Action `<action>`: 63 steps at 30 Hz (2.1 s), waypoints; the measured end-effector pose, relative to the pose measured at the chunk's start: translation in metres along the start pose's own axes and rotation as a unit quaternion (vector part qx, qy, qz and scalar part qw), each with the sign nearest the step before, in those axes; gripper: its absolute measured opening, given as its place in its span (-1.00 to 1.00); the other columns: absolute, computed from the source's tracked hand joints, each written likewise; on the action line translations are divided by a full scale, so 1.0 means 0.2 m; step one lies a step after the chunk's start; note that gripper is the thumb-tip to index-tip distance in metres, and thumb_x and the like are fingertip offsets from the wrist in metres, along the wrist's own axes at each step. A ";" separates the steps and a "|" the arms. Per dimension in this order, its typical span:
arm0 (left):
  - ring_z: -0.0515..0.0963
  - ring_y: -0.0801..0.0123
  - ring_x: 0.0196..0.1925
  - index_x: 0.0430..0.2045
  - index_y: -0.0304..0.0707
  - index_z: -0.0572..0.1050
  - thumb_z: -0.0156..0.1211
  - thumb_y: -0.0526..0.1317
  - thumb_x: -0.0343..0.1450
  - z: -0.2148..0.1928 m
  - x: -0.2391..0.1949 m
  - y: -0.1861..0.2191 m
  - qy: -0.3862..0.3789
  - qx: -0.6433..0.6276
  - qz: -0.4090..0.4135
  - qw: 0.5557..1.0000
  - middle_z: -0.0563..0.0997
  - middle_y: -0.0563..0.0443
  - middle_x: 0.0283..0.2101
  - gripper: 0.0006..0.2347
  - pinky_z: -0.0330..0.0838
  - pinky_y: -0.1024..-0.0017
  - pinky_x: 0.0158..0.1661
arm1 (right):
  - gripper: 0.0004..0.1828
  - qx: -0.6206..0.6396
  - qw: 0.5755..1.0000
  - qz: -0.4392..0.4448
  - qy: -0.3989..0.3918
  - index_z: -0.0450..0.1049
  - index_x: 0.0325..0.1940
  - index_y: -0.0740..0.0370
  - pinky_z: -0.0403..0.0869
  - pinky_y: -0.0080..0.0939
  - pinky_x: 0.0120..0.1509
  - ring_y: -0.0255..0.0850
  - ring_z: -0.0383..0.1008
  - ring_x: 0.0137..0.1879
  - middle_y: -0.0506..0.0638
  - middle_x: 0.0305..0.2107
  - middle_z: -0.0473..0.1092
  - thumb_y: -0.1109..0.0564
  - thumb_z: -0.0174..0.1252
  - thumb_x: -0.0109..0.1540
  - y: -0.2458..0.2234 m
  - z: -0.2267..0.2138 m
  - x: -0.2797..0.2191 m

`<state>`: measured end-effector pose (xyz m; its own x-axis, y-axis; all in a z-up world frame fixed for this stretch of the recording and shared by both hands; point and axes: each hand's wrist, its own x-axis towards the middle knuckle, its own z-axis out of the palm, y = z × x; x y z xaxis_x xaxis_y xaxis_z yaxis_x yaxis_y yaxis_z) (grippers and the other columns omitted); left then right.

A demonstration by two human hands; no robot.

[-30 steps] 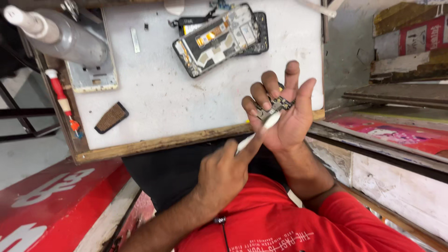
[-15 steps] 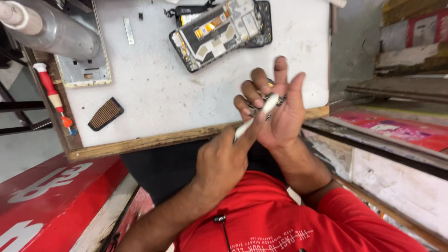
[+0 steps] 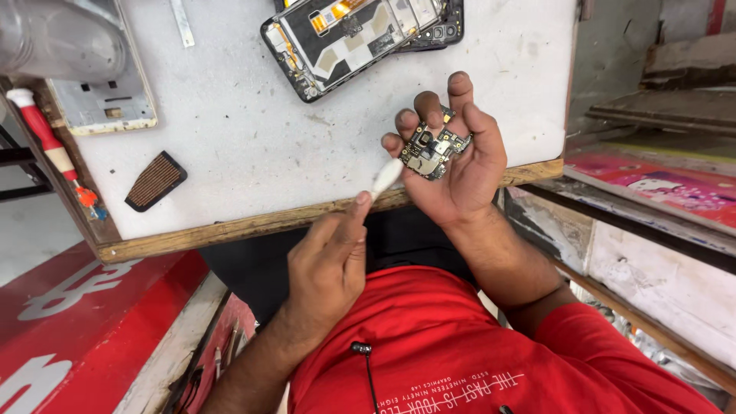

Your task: The person cleans a small electronic component with a cotton swab, then wipes the screen of a smartphone with a cloth. The person handles the component and phone on a workbench with tools and parts nearby.

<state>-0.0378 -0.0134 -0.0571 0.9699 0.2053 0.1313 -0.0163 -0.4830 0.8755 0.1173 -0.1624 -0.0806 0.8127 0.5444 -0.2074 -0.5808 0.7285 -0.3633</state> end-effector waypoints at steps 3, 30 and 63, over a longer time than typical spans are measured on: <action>0.54 0.24 -0.41 0.37 -0.09 0.35 0.23 -0.47 0.47 0.06 0.02 0.03 -0.032 0.040 0.000 0.999 0.46 -0.04 -0.34 -0.48 0.51 0.29 -0.34 | -0.76 -0.006 1.000 -0.003 -0.005 0.38 0.20 -0.10 0.44 0.05 0.38 -0.18 0.47 0.17 -0.11 -0.17 0.41 -0.02 -0.11 0.49 -0.01 0.03 0.02; 0.61 0.11 -0.21 0.37 -0.20 0.40 0.18 -0.40 0.46 -0.25 0.21 -0.03 0.076 0.242 -0.064 0.965 0.51 -0.09 -0.15 -0.51 0.56 0.23 -0.21 | -0.69 0.021 0.997 -0.020 0.066 0.38 0.21 -0.09 0.45 0.16 0.47 -0.21 0.47 0.02 -0.09 -0.16 0.37 -0.15 -0.10 0.47 0.00 -0.02 0.00; 0.63 -0.03 -0.04 0.29 -0.26 0.22 0.40 -0.32 0.29 -0.03 0.20 0.22 -0.042 -0.054 0.045 0.997 0.53 -0.28 0.01 -0.36 0.57 0.18 -0.04 | -0.51 0.021 0.999 0.035 0.001 0.30 0.20 0.01 0.31 0.39 0.52 0.13 0.38 0.32 0.11 -0.10 0.45 -0.35 -0.18 0.46 -0.01 0.03 0.01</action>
<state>-0.0013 -0.0205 -0.0111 0.9801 0.0917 0.1762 -0.1256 -0.4012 0.9073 0.1208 -0.1601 -0.0746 0.7701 0.5937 -0.2332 -0.6376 0.7055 -0.3095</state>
